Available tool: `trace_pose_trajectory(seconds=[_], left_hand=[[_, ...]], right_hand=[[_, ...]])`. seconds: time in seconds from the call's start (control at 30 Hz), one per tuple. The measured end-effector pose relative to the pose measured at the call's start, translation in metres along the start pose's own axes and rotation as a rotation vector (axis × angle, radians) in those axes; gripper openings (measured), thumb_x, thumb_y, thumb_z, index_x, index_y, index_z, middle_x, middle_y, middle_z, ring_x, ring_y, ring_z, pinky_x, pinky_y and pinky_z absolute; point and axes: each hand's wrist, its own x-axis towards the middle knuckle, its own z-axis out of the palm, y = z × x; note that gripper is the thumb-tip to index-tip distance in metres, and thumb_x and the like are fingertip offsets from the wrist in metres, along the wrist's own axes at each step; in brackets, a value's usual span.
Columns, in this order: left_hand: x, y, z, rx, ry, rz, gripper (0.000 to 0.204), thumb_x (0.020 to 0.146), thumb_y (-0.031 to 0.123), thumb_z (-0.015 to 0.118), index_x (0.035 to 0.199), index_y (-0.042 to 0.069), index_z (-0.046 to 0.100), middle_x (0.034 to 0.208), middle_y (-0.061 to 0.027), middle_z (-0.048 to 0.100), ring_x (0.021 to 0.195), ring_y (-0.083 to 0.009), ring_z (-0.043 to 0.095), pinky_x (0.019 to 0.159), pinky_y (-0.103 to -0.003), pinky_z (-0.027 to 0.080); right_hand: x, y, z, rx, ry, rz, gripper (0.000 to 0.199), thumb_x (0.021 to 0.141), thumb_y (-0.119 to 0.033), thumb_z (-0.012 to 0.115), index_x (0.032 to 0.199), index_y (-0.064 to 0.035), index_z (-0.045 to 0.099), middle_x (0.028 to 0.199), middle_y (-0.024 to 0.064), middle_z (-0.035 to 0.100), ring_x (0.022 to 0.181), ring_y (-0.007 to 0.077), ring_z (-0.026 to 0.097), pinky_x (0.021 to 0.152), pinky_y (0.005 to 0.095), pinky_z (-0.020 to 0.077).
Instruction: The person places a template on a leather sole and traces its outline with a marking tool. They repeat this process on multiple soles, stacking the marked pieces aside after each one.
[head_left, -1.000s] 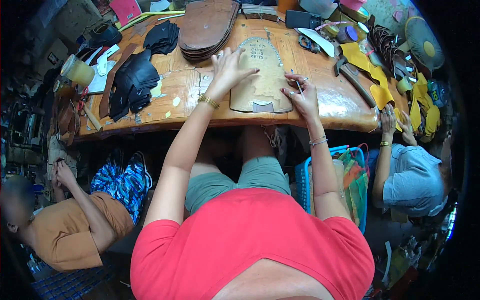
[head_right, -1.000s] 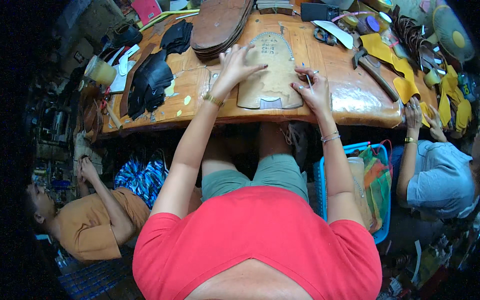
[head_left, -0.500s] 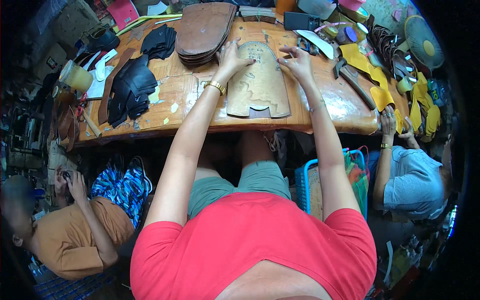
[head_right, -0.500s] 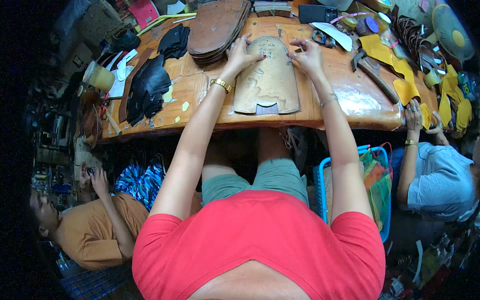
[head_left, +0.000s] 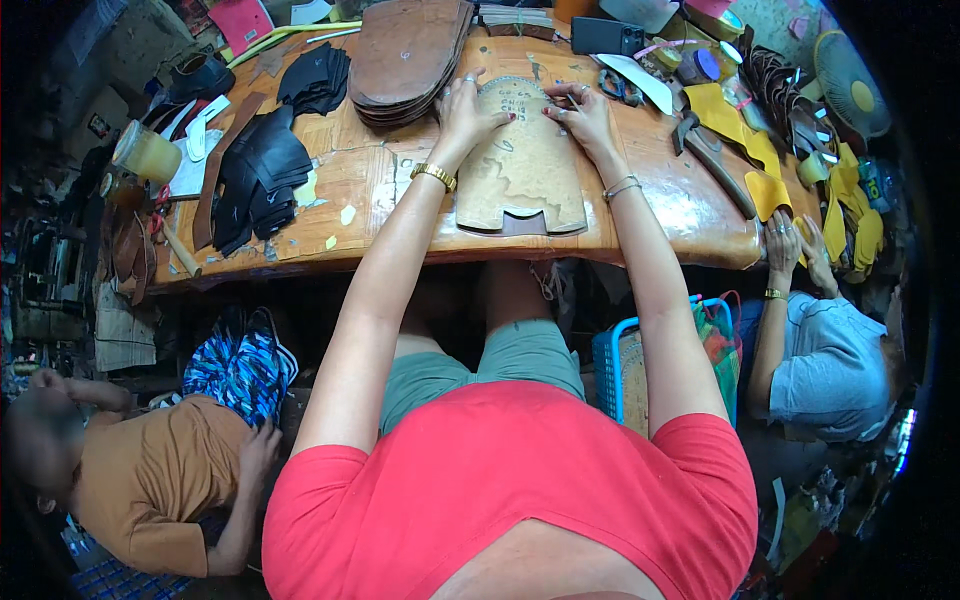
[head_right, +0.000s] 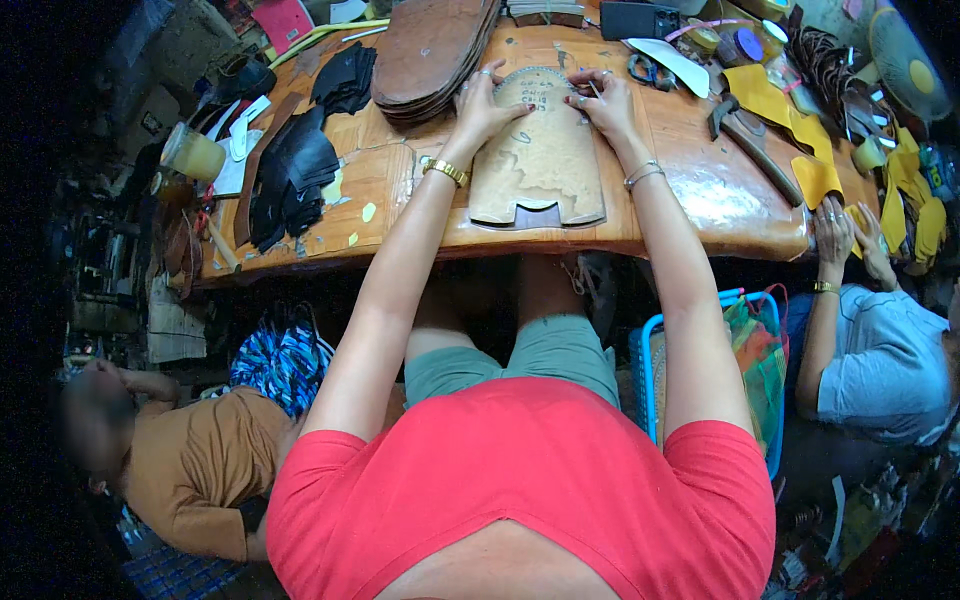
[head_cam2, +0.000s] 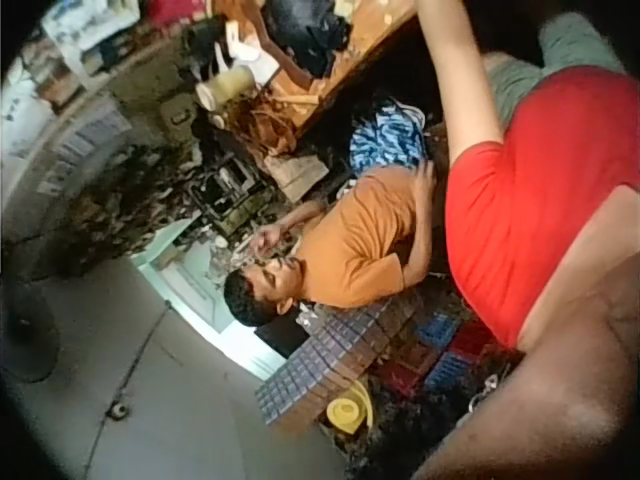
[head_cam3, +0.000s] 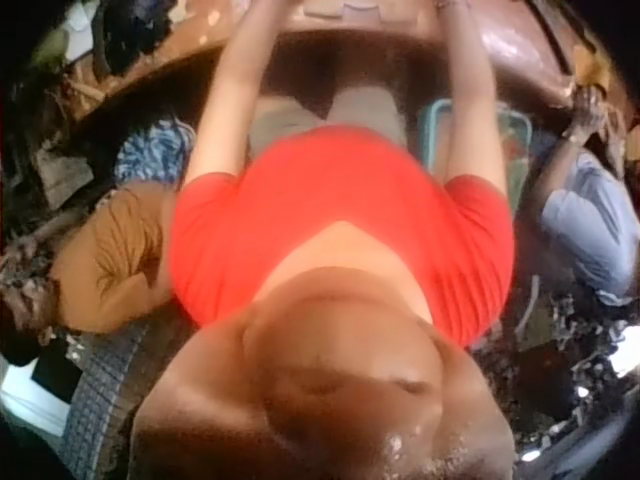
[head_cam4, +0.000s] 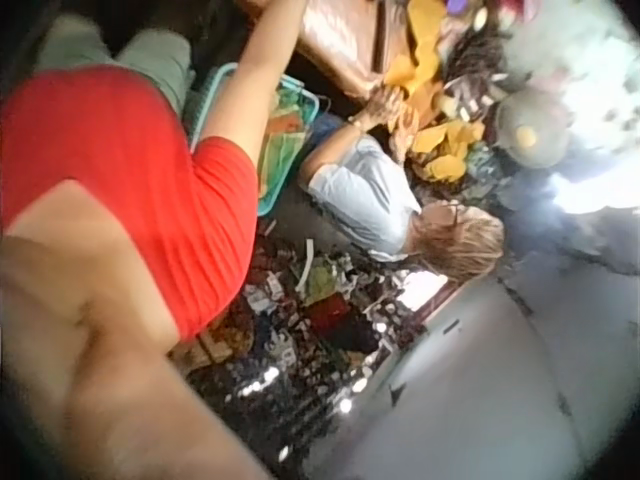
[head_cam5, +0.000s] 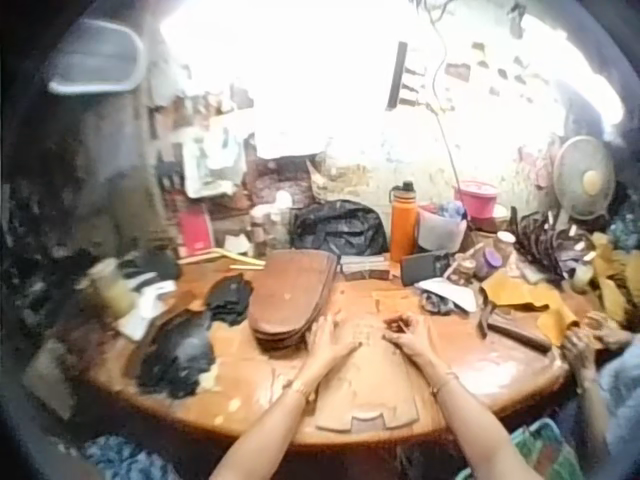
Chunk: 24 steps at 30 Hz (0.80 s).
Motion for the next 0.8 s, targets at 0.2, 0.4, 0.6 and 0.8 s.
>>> trace_pose_trajectory(seconds=[0.2,0.4,0.6,0.8], left_hand=[[0.0,-0.002,0.0,-0.038,0.048,0.018,0.089,0.056,0.038,0.086,0.131,0.011,0.046,0.106,-0.0109,0.062,0.103,-0.0284,0.057,0.089,-0.04,0.044],[0.0,-0.005,-0.005,-0.101,-0.004,0.054,0.078,0.058,0.036,0.085,0.125,0.01,0.053,0.105,-0.0117,0.062,0.101,-0.0262,0.058,0.085,-0.038,0.047],[-0.001,-0.006,-0.008,-0.109,-0.03,0.055,0.068,0.06,0.035,0.084,0.118,0.009,0.059,0.105,-0.0131,0.064,0.098,-0.0259,0.061,0.086,-0.037,0.048],[-0.004,-0.005,-0.009,-0.079,-0.009,0.077,0.063,0.061,0.038,0.083,0.113,0.01,0.063,0.103,-0.0125,0.065,0.096,-0.0253,0.062,0.085,-0.037,0.048]], right_hand=[[-0.001,-0.012,-0.002,-0.029,-0.056,0.05,0.035,0.065,0.003,0.077,0.099,0.0002,0.067,0.092,0.0045,0.066,0.082,0.0098,0.059,0.074,0.0224,0.0478],[0.005,0.005,-0.002,0.091,-0.037,0.032,0.035,0.061,0.001,0.08,0.094,-0.0014,0.069,0.088,0.0051,0.068,0.078,0.0114,0.06,0.073,0.0243,0.0496],[0.004,0.003,-0.003,0.024,-0.044,0.016,0.035,0.062,-0.002,0.081,0.095,-0.0009,0.069,0.088,0.0056,0.069,0.079,0.0118,0.061,0.073,0.0249,0.0499],[0.001,-0.006,-0.004,-0.068,-0.045,0.015,0.035,0.063,-0.004,0.082,0.096,-0.0002,0.069,0.09,0.007,0.069,0.08,0.0127,0.063,0.074,0.0256,0.0507]])
